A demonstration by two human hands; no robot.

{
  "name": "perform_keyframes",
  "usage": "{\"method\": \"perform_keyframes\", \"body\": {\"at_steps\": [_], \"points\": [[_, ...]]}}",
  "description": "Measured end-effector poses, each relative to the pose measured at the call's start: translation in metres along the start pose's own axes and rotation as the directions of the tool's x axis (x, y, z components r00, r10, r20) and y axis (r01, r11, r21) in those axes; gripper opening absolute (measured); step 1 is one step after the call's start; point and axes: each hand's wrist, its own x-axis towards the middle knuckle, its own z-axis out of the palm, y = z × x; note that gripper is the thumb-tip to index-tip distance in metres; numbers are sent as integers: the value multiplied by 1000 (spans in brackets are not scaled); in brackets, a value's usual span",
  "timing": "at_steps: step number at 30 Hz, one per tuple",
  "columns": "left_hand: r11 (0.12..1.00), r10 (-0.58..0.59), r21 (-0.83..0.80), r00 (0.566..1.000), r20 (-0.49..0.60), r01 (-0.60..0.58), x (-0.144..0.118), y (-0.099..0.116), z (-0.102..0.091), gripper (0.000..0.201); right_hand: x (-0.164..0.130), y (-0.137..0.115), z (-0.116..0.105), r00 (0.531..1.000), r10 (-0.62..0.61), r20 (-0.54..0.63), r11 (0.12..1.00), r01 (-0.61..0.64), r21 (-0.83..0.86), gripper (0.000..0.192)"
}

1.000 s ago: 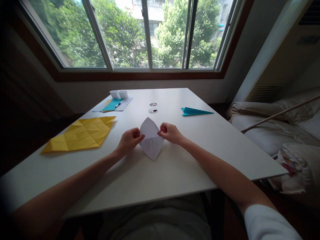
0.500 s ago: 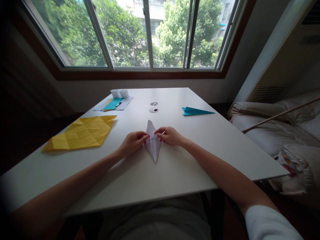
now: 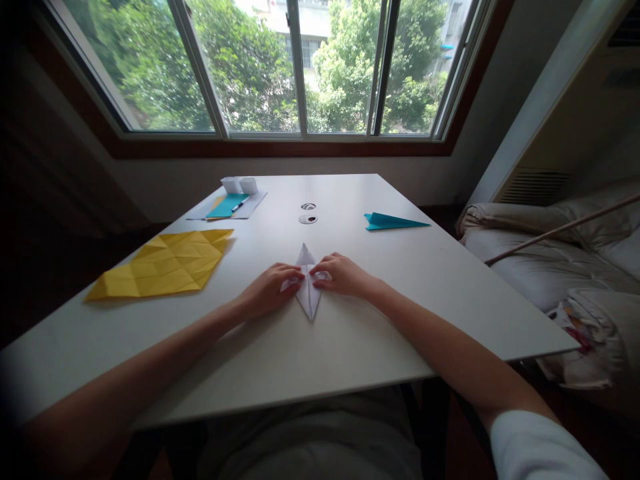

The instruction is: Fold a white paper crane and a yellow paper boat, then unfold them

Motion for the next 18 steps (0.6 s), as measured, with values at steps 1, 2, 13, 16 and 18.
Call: {"method": "perform_keyframes", "body": {"at_steps": [1,2,13,16,18], "points": [[1000,16,15,1000,7,-16,0,1,-2,23,0,-1,-1,1000,1,1,1000,-1,-9,27],[999,27,31,999,17,-28,0,2,-4,23,0,-3,-3,1000,-1,2,1000,1,-16,26],[985,-40,172,994,103,22,-2,13,-17,24,-4,-13,-10,993,-119,9,981,116,157,19],[993,17,109,985,172,-36,-2,11,-18,23,-4,-4,-13,996,-77,-36,978,82,191,19],[994,53,79,977,206,-71,-2,9,-18,24,-4,7,-14,993,-8,-119,986,28,167,19]]}}
